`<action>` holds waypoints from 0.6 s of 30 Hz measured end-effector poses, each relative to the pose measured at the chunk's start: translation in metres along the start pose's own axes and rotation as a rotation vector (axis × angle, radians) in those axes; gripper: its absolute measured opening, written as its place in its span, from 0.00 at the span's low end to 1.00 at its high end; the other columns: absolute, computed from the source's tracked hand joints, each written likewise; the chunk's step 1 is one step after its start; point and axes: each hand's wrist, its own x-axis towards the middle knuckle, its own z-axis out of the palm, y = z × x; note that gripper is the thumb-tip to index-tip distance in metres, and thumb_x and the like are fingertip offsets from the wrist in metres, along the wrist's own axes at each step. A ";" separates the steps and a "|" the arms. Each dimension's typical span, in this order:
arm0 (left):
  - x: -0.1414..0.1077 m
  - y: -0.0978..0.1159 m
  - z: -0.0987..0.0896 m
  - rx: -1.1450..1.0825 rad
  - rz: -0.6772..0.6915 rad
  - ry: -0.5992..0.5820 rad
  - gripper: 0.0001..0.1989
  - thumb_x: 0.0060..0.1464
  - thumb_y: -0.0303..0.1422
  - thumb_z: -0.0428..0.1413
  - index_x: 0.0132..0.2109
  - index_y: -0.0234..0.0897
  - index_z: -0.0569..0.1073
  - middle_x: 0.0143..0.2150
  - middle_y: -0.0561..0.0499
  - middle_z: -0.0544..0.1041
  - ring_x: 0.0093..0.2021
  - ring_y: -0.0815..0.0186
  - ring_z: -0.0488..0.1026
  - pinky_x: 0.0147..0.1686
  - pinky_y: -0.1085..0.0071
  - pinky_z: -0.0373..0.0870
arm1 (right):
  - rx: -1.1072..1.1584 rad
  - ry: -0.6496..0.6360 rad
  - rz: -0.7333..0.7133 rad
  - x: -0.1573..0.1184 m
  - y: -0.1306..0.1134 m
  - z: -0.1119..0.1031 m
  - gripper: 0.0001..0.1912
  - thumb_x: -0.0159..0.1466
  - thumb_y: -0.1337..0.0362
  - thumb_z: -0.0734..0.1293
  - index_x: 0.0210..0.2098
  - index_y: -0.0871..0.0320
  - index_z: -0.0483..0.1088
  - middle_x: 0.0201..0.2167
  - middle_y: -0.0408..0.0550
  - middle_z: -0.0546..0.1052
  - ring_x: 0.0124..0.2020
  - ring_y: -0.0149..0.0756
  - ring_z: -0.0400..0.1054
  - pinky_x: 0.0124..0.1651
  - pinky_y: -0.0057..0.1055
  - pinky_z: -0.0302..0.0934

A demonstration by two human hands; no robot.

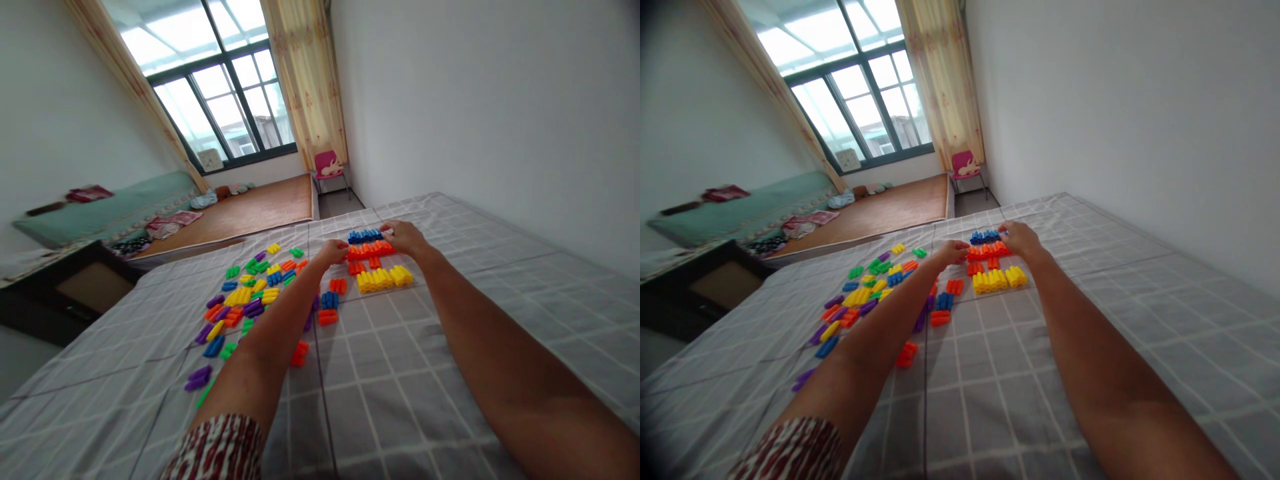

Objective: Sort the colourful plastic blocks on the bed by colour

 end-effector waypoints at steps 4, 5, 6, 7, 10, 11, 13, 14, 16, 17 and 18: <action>-0.004 -0.005 -0.006 0.021 0.029 -0.003 0.15 0.52 0.37 0.60 0.46 0.35 0.75 0.33 0.52 0.75 0.28 0.73 0.73 0.28 0.78 0.72 | -0.010 0.045 0.105 0.002 0.020 0.003 0.16 0.61 0.65 0.61 0.45 0.55 0.75 0.43 0.49 0.79 0.41 0.37 0.72 0.46 0.30 0.62; -0.004 -0.005 -0.007 0.034 0.036 -0.014 0.17 0.50 0.37 0.62 0.47 0.35 0.75 0.36 0.51 0.75 0.28 0.73 0.73 0.28 0.78 0.72 | -0.018 0.051 0.144 0.002 0.026 0.006 0.17 0.60 0.67 0.61 0.46 0.56 0.75 0.43 0.50 0.79 0.42 0.37 0.72 0.46 0.30 0.62; -0.005 -0.005 -0.007 0.053 0.044 -0.024 0.20 0.48 0.36 0.63 0.49 0.35 0.74 0.38 0.50 0.76 0.28 0.73 0.73 0.28 0.77 0.72 | -0.024 0.043 0.179 0.002 0.033 0.009 0.18 0.59 0.69 0.61 0.47 0.57 0.75 0.43 0.51 0.79 0.43 0.37 0.72 0.46 0.30 0.62; -0.005 -0.005 -0.007 0.075 0.052 -0.031 0.23 0.46 0.34 0.65 0.50 0.35 0.74 0.41 0.48 0.76 0.27 0.74 0.73 0.28 0.77 0.72 | -0.025 0.021 0.210 0.001 0.038 0.013 0.20 0.58 0.71 0.61 0.48 0.58 0.74 0.44 0.52 0.79 0.43 0.38 0.72 0.46 0.30 0.63; -0.006 -0.003 -0.004 0.130 0.072 -0.032 0.27 0.41 0.29 0.66 0.52 0.34 0.73 0.44 0.47 0.76 0.27 0.75 0.72 0.29 0.77 0.71 | 0.014 -0.078 0.252 0.000 0.049 0.025 0.22 0.57 0.72 0.61 0.50 0.61 0.73 0.44 0.53 0.79 0.43 0.37 0.72 0.44 0.27 0.63; -0.006 -0.002 -0.002 0.138 0.076 -0.029 0.27 0.41 0.27 0.66 0.52 0.33 0.73 0.44 0.47 0.76 0.27 0.74 0.72 0.29 0.77 0.71 | 0.034 -0.095 0.250 0.000 0.050 0.028 0.21 0.57 0.71 0.61 0.50 0.62 0.73 0.44 0.52 0.79 0.43 0.37 0.73 0.43 0.26 0.63; -0.006 -0.001 0.002 0.148 0.080 -0.027 0.27 0.41 0.26 0.65 0.51 0.32 0.73 0.43 0.47 0.77 0.29 0.74 0.72 0.30 0.78 0.71 | 0.065 -0.091 0.239 0.000 0.051 0.031 0.21 0.57 0.71 0.61 0.49 0.62 0.74 0.44 0.52 0.79 0.44 0.36 0.72 0.43 0.24 0.63; -0.007 0.000 0.004 0.152 0.080 -0.026 0.27 0.41 0.26 0.65 0.52 0.32 0.73 0.43 0.47 0.77 0.29 0.73 0.73 0.30 0.78 0.71 | 0.075 -0.081 0.235 0.000 0.051 0.031 0.21 0.56 0.71 0.62 0.48 0.62 0.75 0.44 0.52 0.79 0.44 0.36 0.72 0.44 0.25 0.63; -0.009 0.001 0.007 0.155 0.076 -0.031 0.28 0.41 0.26 0.65 0.52 0.32 0.72 0.44 0.47 0.77 0.30 0.73 0.73 0.30 0.78 0.71 | 0.091 -0.075 0.239 0.001 0.051 0.030 0.20 0.55 0.70 0.64 0.47 0.61 0.75 0.43 0.53 0.79 0.44 0.37 0.72 0.44 0.26 0.63; -0.011 0.002 0.007 0.154 0.069 -0.036 0.28 0.41 0.26 0.65 0.53 0.32 0.72 0.45 0.46 0.76 0.30 0.73 0.73 0.30 0.78 0.71 | 0.097 -0.081 0.245 0.000 0.051 0.028 0.20 0.54 0.69 0.64 0.46 0.61 0.75 0.42 0.53 0.79 0.43 0.38 0.72 0.44 0.26 0.63; -0.013 0.003 0.005 0.155 0.060 -0.043 0.29 0.41 0.27 0.65 0.54 0.33 0.71 0.46 0.45 0.76 0.29 0.73 0.73 0.29 0.78 0.71 | 0.101 -0.091 0.250 0.000 0.051 0.027 0.20 0.54 0.68 0.65 0.46 0.61 0.76 0.42 0.53 0.80 0.43 0.38 0.72 0.44 0.27 0.64</action>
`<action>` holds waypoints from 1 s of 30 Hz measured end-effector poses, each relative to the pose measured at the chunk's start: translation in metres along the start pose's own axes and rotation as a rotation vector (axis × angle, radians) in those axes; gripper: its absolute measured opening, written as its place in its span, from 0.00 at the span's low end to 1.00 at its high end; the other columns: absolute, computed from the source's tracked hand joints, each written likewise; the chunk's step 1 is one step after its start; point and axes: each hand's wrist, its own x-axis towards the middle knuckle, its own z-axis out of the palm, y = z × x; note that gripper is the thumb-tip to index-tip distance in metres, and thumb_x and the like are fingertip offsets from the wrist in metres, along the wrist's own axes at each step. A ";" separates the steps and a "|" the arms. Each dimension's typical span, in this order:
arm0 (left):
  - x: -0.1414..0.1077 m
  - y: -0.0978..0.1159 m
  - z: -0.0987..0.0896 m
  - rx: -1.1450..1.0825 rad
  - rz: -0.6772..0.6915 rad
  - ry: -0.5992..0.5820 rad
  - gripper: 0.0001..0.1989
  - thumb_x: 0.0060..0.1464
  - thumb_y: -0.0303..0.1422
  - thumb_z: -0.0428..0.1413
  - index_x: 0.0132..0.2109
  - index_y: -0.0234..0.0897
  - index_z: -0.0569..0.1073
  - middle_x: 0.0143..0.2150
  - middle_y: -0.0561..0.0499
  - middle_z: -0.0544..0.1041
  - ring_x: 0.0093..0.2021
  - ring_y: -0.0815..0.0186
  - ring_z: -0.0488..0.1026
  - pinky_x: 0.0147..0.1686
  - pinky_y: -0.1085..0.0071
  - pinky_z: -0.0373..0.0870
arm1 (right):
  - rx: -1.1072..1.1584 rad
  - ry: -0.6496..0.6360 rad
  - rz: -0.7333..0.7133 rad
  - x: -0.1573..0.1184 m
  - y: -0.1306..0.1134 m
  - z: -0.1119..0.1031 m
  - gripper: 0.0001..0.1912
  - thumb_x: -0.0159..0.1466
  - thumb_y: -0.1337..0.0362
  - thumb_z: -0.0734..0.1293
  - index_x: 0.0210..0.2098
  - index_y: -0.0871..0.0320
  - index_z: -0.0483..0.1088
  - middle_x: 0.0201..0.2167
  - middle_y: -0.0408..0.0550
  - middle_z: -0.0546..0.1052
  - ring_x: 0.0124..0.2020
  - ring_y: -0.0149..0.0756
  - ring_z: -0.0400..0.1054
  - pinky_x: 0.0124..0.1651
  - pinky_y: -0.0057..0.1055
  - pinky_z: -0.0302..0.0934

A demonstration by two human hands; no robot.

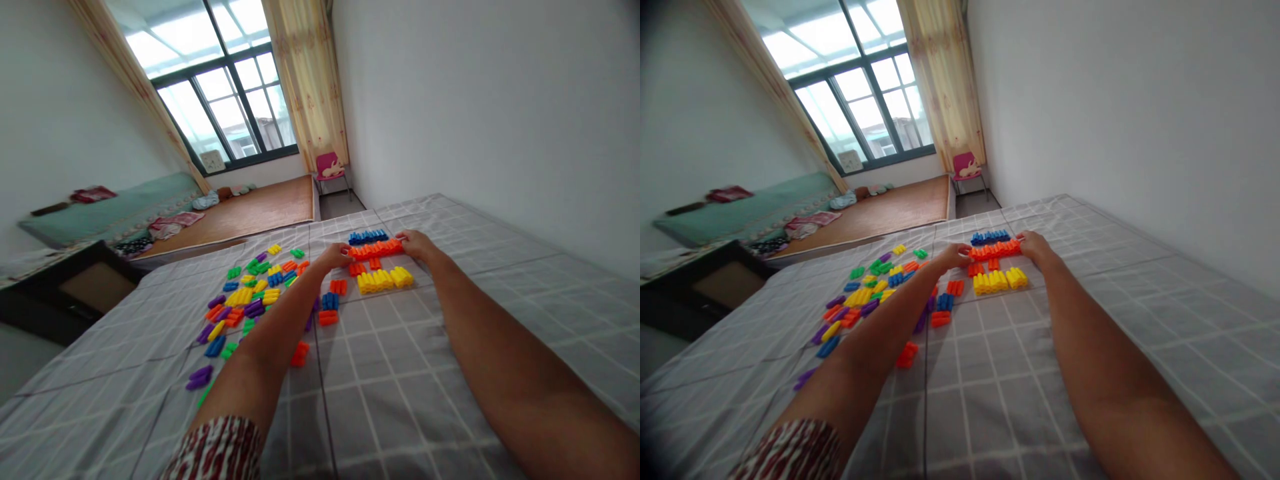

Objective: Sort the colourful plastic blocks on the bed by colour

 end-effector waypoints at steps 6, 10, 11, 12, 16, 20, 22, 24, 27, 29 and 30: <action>-0.023 0.004 -0.084 0.020 0.059 0.096 0.25 0.46 0.35 0.64 0.52 0.37 0.72 0.47 0.45 0.76 0.32 0.72 0.74 0.28 0.80 0.70 | -0.020 0.114 0.004 -0.002 0.000 -0.007 0.21 0.55 0.71 0.62 0.48 0.61 0.74 0.44 0.54 0.78 0.45 0.39 0.72 0.48 0.30 0.62; -0.062 -0.024 -0.164 0.054 0.034 0.228 0.17 0.51 0.37 0.60 0.47 0.35 0.75 0.37 0.48 0.78 0.32 0.70 0.76 0.31 0.77 0.71 | -0.015 0.292 -0.081 -0.005 -0.018 -0.014 0.22 0.59 0.71 0.58 0.50 0.60 0.72 0.47 0.54 0.77 0.45 0.41 0.71 0.49 0.34 0.62; -0.075 -0.036 -0.176 0.099 0.022 0.230 0.17 0.51 0.37 0.59 0.47 0.35 0.75 0.36 0.48 0.79 0.32 0.69 0.76 0.32 0.76 0.72 | -0.011 0.312 -0.115 -0.008 -0.028 -0.016 0.21 0.59 0.71 0.58 0.50 0.60 0.72 0.47 0.53 0.77 0.44 0.41 0.72 0.49 0.34 0.62; -0.088 -0.048 -0.182 0.152 0.020 0.216 0.16 0.50 0.37 0.59 0.46 0.35 0.76 0.35 0.49 0.79 0.33 0.68 0.76 0.34 0.75 0.72 | -0.007 0.319 -0.153 -0.011 -0.040 -0.017 0.21 0.59 0.71 0.59 0.50 0.59 0.72 0.46 0.53 0.77 0.43 0.42 0.72 0.48 0.35 0.62; -0.136 -0.092 -0.164 0.349 0.222 0.058 0.17 0.51 0.36 0.58 0.48 0.38 0.76 0.46 0.48 0.79 0.46 0.63 0.75 0.49 0.68 0.70 | 0.027 0.211 -0.401 -0.039 -0.106 -0.011 0.18 0.62 0.68 0.59 0.48 0.58 0.73 0.44 0.51 0.78 0.40 0.39 0.73 0.46 0.33 0.64; -0.165 -0.107 -0.126 0.506 0.485 -0.048 0.20 0.55 0.35 0.56 0.55 0.39 0.72 0.60 0.44 0.70 0.60 0.60 0.65 0.61 0.63 0.58 | 0.039 -0.166 -0.698 -0.072 -0.171 0.022 0.17 0.62 0.66 0.62 0.49 0.55 0.73 0.41 0.48 0.79 0.40 0.36 0.73 0.45 0.30 0.64; -0.172 -0.107 -0.119 0.553 0.502 -0.070 0.18 0.57 0.35 0.53 0.55 0.40 0.73 0.60 0.44 0.70 0.59 0.59 0.66 0.60 0.64 0.60 | -0.005 -0.314 -0.746 -0.081 -0.193 0.042 0.17 0.61 0.64 0.65 0.50 0.53 0.73 0.42 0.48 0.80 0.42 0.38 0.73 0.47 0.31 0.64; -0.175 -0.108 -0.122 0.604 0.460 -0.065 0.17 0.58 0.35 0.53 0.53 0.41 0.74 0.56 0.45 0.73 0.55 0.59 0.70 0.56 0.66 0.63 | -0.048 -0.394 -0.725 -0.082 -0.207 0.059 0.18 0.60 0.63 0.67 0.50 0.52 0.73 0.43 0.49 0.79 0.44 0.39 0.73 0.48 0.33 0.64; -0.178 -0.119 -0.136 0.678 0.366 -0.030 0.18 0.55 0.35 0.54 0.53 0.42 0.74 0.50 0.46 0.76 0.50 0.59 0.72 0.52 0.68 0.66 | -0.048 -0.448 -0.700 -0.076 -0.219 0.075 0.18 0.59 0.67 0.67 0.49 0.51 0.73 0.46 0.47 0.79 0.44 0.37 0.73 0.47 0.31 0.64; -0.181 -0.132 -0.143 0.670 0.328 0.018 0.19 0.55 0.35 0.54 0.54 0.42 0.73 0.50 0.46 0.75 0.49 0.60 0.73 0.51 0.68 0.67 | -0.041 -0.420 -0.677 -0.070 -0.224 0.082 0.17 0.59 0.70 0.65 0.47 0.53 0.75 0.45 0.46 0.79 0.43 0.35 0.73 0.47 0.29 0.64; -0.182 -0.139 -0.145 0.648 0.320 0.051 0.19 0.55 0.35 0.54 0.54 0.42 0.73 0.51 0.46 0.75 0.49 0.60 0.73 0.51 0.67 0.67 | -0.045 -0.391 -0.650 -0.068 -0.226 0.085 0.17 0.59 0.72 0.64 0.45 0.54 0.75 0.45 0.46 0.79 0.43 0.35 0.73 0.47 0.29 0.64</action>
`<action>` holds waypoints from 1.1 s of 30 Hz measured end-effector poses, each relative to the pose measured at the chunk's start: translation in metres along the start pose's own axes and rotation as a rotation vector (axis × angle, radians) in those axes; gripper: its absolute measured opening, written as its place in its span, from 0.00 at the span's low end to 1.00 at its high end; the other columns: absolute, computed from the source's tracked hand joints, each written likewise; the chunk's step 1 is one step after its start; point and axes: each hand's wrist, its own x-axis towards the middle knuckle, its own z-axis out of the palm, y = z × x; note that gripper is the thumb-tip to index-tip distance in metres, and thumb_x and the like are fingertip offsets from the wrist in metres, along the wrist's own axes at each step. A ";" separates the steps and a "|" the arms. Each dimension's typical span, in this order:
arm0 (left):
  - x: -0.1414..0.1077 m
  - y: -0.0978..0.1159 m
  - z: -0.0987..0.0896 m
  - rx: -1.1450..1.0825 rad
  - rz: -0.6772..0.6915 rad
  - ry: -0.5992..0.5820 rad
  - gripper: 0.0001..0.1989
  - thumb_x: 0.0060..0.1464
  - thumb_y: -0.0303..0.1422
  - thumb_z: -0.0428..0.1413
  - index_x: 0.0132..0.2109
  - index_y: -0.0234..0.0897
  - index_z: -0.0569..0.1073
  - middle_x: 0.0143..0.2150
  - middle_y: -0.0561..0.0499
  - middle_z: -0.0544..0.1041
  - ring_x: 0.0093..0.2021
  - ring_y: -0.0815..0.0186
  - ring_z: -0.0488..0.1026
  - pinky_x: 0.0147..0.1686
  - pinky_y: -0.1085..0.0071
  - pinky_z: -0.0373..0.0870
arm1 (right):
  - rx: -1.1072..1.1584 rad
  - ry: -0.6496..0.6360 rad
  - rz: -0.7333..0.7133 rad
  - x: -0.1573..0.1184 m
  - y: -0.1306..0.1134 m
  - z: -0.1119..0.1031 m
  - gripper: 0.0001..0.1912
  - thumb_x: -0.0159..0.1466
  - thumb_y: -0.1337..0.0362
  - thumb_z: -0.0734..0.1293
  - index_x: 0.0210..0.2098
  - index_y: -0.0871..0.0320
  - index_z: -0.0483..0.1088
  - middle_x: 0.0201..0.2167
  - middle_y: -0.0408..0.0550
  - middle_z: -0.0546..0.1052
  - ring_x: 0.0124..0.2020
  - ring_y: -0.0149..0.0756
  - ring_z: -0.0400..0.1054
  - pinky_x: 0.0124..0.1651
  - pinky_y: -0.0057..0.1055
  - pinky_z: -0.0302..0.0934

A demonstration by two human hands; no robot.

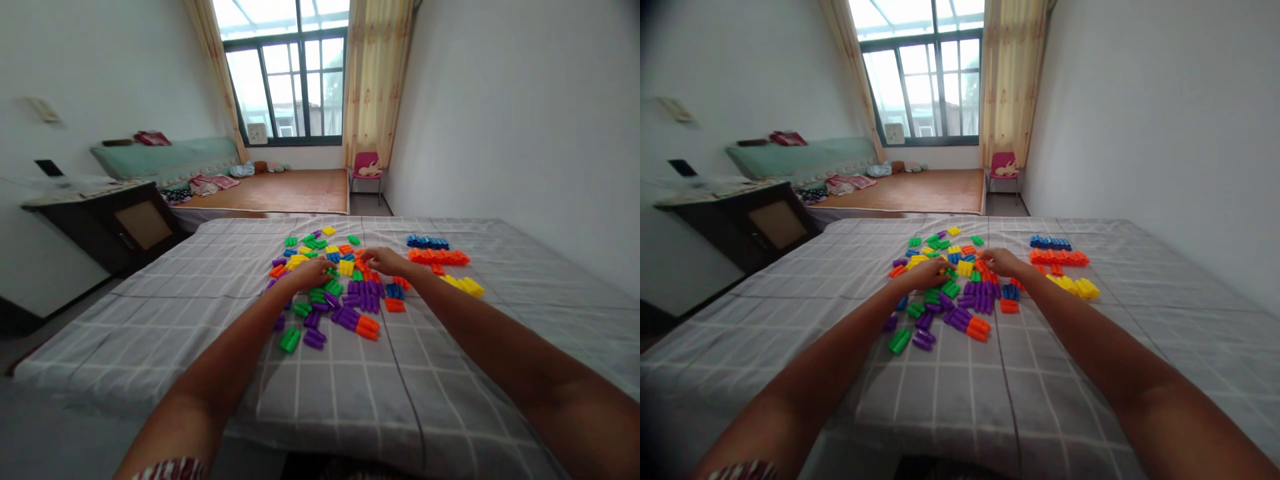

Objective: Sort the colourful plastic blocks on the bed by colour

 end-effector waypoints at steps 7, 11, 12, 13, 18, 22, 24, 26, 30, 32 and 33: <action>-0.015 -0.011 0.019 -0.023 -0.007 0.125 0.22 0.56 0.36 0.54 0.57 0.45 0.70 0.53 0.47 0.73 0.52 0.58 0.71 0.53 0.65 0.66 | -0.082 0.030 0.075 0.012 -0.008 0.011 0.12 0.58 0.63 0.68 0.42 0.57 0.74 0.42 0.48 0.79 0.40 0.36 0.72 0.44 0.29 0.64; -0.015 -0.010 0.020 0.017 0.015 0.137 0.22 0.56 0.37 0.53 0.58 0.44 0.69 0.53 0.46 0.72 0.53 0.57 0.70 0.53 0.63 0.66 | -0.028 -0.087 0.089 0.013 -0.004 -0.008 0.15 0.56 0.70 0.66 0.43 0.59 0.74 0.42 0.47 0.78 0.40 0.34 0.72 0.41 0.27 0.64; -0.015 -0.010 0.020 0.017 0.020 0.136 0.22 0.56 0.37 0.53 0.58 0.44 0.69 0.53 0.46 0.72 0.53 0.57 0.70 0.53 0.63 0.66 | 0.004 -0.158 0.105 0.014 -0.001 -0.016 0.15 0.56 0.71 0.64 0.43 0.59 0.74 0.41 0.46 0.79 0.39 0.33 0.72 0.40 0.26 0.64; -0.014 -0.011 0.020 0.016 0.026 0.135 0.22 0.56 0.37 0.53 0.58 0.44 0.70 0.53 0.46 0.72 0.53 0.57 0.70 0.53 0.63 0.66 | 0.031 -0.238 0.119 0.016 0.003 -0.023 0.16 0.56 0.73 0.63 0.43 0.58 0.75 0.40 0.45 0.79 0.38 0.32 0.72 0.38 0.25 0.65; -0.012 -0.016 0.024 0.000 0.035 0.149 0.22 0.56 0.36 0.53 0.58 0.46 0.69 0.54 0.47 0.71 0.54 0.58 0.69 0.55 0.63 0.65 | -0.110 -0.115 0.209 0.023 0.018 -0.044 0.22 0.56 0.76 0.63 0.47 0.53 0.75 0.46 0.44 0.78 0.42 0.32 0.73 0.41 0.24 0.64; -0.012 -0.017 0.025 -0.004 0.024 0.144 0.22 0.56 0.37 0.53 0.59 0.46 0.69 0.54 0.47 0.71 0.54 0.59 0.69 0.55 0.64 0.65 | -0.344 -0.010 0.359 0.022 0.019 -0.034 0.14 0.62 0.60 0.64 0.44 0.57 0.75 0.43 0.52 0.79 0.42 0.38 0.73 0.41 0.29 0.64; -0.011 -0.018 0.027 0.004 0.016 0.155 0.22 0.57 0.37 0.53 0.58 0.46 0.69 0.54 0.48 0.71 0.54 0.59 0.69 0.56 0.63 0.65 | -0.388 -0.098 0.406 0.017 0.016 -0.022 0.22 0.62 0.49 0.63 0.44 0.59 0.75 0.43 0.56 0.79 0.42 0.42 0.73 0.40 0.31 0.64; -0.010 -0.021 0.029 0.019 -0.001 0.180 0.21 0.57 0.38 0.52 0.58 0.45 0.70 0.55 0.47 0.71 0.55 0.58 0.69 0.56 0.62 0.65 | -0.388 -0.113 0.397 0.010 0.014 -0.010 0.24 0.61 0.47 0.64 0.46 0.59 0.74 0.45 0.57 0.78 0.44 0.43 0.72 0.41 0.31 0.63; -0.009 -0.028 0.032 0.050 -0.058 0.266 0.20 0.57 0.37 0.52 0.56 0.42 0.72 0.55 0.45 0.72 0.56 0.56 0.67 0.57 0.58 0.64 | -0.271 -0.025 0.270 0.000 0.016 -0.005 0.23 0.60 0.61 0.67 0.54 0.57 0.69 0.48 0.50 0.77 0.47 0.38 0.71 0.46 0.26 0.62; -0.010 -0.030 0.030 0.057 -0.074 0.310 0.20 0.57 0.35 0.52 0.55 0.41 0.73 0.55 0.44 0.72 0.56 0.55 0.67 0.57 0.57 0.64 | -0.226 0.050 0.234 -0.006 0.027 -0.019 0.25 0.58 0.65 0.68 0.55 0.58 0.67 0.50 0.50 0.76 0.48 0.37 0.71 0.49 0.26 0.62; -0.010 -0.030 0.028 0.057 -0.076 0.329 0.19 0.57 0.35 0.52 0.55 0.41 0.73 0.55 0.44 0.72 0.56 0.55 0.67 0.57 0.57 0.64 | -0.216 0.095 0.231 -0.011 0.036 -0.031 0.25 0.57 0.66 0.68 0.55 0.59 0.68 0.51 0.51 0.75 0.48 0.37 0.71 0.49 0.27 0.62</action>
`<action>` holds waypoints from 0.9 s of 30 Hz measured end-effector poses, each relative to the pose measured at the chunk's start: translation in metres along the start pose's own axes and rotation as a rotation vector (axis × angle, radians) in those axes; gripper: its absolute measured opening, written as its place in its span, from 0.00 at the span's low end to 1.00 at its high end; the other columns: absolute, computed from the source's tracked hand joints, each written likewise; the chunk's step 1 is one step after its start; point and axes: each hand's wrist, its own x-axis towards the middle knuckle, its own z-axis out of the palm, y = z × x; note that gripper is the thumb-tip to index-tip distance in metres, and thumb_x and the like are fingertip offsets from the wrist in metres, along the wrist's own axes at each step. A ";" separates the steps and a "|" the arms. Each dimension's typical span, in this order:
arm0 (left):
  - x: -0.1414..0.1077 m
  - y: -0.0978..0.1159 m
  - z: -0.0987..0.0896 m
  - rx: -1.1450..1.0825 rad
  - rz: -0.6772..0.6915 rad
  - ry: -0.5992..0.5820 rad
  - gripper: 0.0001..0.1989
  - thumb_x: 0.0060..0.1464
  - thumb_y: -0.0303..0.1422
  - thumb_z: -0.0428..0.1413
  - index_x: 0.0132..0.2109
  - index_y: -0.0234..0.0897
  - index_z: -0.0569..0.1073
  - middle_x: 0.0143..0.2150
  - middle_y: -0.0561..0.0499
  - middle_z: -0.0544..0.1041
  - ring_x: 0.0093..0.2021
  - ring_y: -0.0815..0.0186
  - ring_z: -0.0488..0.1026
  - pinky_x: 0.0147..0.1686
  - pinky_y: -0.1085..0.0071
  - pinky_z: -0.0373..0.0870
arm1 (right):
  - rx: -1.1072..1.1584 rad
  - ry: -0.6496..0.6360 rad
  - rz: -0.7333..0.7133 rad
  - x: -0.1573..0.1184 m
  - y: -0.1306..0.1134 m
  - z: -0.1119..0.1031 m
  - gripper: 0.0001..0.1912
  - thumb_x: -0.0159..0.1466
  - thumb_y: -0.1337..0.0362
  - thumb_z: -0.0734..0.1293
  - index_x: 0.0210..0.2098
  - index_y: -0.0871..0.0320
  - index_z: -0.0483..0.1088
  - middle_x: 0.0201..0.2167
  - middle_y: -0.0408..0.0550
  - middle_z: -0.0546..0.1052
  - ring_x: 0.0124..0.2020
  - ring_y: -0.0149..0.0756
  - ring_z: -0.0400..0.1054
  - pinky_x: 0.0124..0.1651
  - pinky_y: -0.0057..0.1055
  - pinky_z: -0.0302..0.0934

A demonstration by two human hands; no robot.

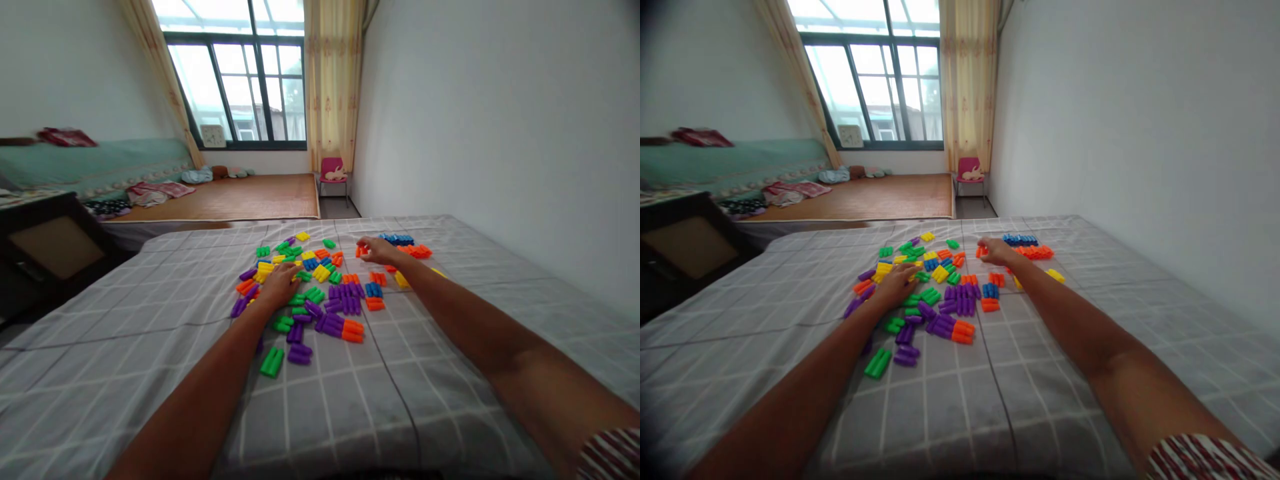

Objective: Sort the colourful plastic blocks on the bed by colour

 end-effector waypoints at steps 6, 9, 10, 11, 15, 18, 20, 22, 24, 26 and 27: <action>0.004 -0.007 -0.022 -0.045 -0.014 0.177 0.16 0.59 0.36 0.48 0.49 0.40 0.76 0.52 0.45 0.74 0.53 0.56 0.69 0.55 0.56 0.66 | 0.013 0.116 0.139 -0.015 0.109 -0.060 0.21 0.55 0.67 0.68 0.49 0.61 0.72 0.46 0.53 0.77 0.45 0.41 0.71 0.48 0.31 0.64; 0.005 -0.019 -0.025 -0.106 -0.041 0.229 0.16 0.57 0.35 0.48 0.46 0.39 0.77 0.51 0.45 0.75 0.52 0.57 0.70 0.55 0.56 0.67 | 0.003 0.090 0.188 -0.028 0.153 -0.067 0.22 0.53 0.68 0.69 0.49 0.62 0.73 0.47 0.54 0.77 0.45 0.42 0.71 0.48 0.33 0.65; 0.005 -0.023 -0.025 -0.117 -0.054 0.234 0.16 0.57 0.35 0.48 0.45 0.38 0.77 0.51 0.45 0.75 0.52 0.56 0.70 0.55 0.56 0.67 | 0.007 0.070 0.191 -0.031 0.162 -0.066 0.23 0.52 0.68 0.69 0.49 0.61 0.73 0.47 0.54 0.77 0.45 0.42 0.72 0.47 0.33 0.65; 0.005 -0.026 -0.024 -0.123 -0.064 0.234 0.16 0.57 0.35 0.48 0.45 0.38 0.78 0.51 0.45 0.75 0.52 0.56 0.70 0.55 0.55 0.67 | 0.016 0.045 0.188 -0.034 0.169 -0.063 0.24 0.52 0.68 0.70 0.49 0.61 0.73 0.48 0.53 0.77 0.45 0.42 0.72 0.47 0.33 0.65; 0.003 -0.034 -0.019 -0.138 -0.071 0.207 0.16 0.56 0.35 0.48 0.45 0.37 0.78 0.51 0.44 0.75 0.52 0.56 0.70 0.55 0.55 0.67 | 0.062 -0.061 0.131 -0.038 0.176 -0.052 0.26 0.51 0.68 0.70 0.50 0.59 0.72 0.48 0.51 0.77 0.46 0.40 0.72 0.48 0.31 0.64; 0.003 -0.035 -0.017 -0.142 -0.070 0.193 0.16 0.56 0.35 0.48 0.44 0.38 0.78 0.51 0.44 0.75 0.53 0.56 0.71 0.55 0.56 0.67 | 0.051 -0.095 0.080 -0.034 0.171 -0.048 0.24 0.51 0.67 0.69 0.49 0.57 0.73 0.47 0.48 0.77 0.46 0.39 0.71 0.48 0.30 0.64; 0.002 -0.036 -0.018 -0.143 -0.072 0.185 0.16 0.56 0.35 0.48 0.44 0.38 0.78 0.50 0.44 0.75 0.52 0.56 0.71 0.55 0.56 0.67 | 0.010 -0.113 0.059 -0.031 0.167 -0.046 0.22 0.51 0.67 0.69 0.47 0.56 0.74 0.46 0.47 0.78 0.46 0.40 0.71 0.48 0.30 0.63; 0.001 -0.037 -0.019 -0.144 -0.084 0.182 0.16 0.56 0.36 0.48 0.44 0.38 0.78 0.50 0.44 0.76 0.52 0.56 0.71 0.55 0.57 0.68 | -0.029 -0.128 0.054 -0.030 0.165 -0.044 0.21 0.51 0.66 0.69 0.46 0.56 0.74 0.45 0.46 0.78 0.46 0.41 0.71 0.47 0.31 0.63; 0.001 -0.037 -0.021 -0.143 -0.103 0.192 0.16 0.56 0.35 0.48 0.44 0.38 0.78 0.49 0.45 0.76 0.51 0.57 0.72 0.54 0.58 0.68 | -0.032 -0.147 0.062 -0.031 0.166 -0.044 0.21 0.51 0.65 0.69 0.46 0.56 0.75 0.44 0.47 0.78 0.45 0.41 0.72 0.46 0.31 0.64; 0.001 -0.037 -0.025 -0.137 -0.120 0.207 0.15 0.55 0.33 0.48 0.43 0.39 0.78 0.49 0.46 0.76 0.51 0.58 0.72 0.55 0.59 0.68 | -0.014 -0.156 0.073 -0.032 0.167 -0.048 0.23 0.51 0.64 0.70 0.48 0.56 0.74 0.44 0.48 0.79 0.42 0.42 0.73 0.44 0.32 0.65; 0.001 -0.037 -0.027 -0.133 -0.127 0.211 0.15 0.55 0.32 0.48 0.43 0.39 0.78 0.49 0.46 0.76 0.51 0.59 0.72 0.55 0.59 0.68 | -0.008 -0.144 0.071 -0.032 0.167 -0.050 0.25 0.51 0.63 0.70 0.49 0.56 0.73 0.44 0.49 0.78 0.41 0.42 0.73 0.43 0.33 0.66</action>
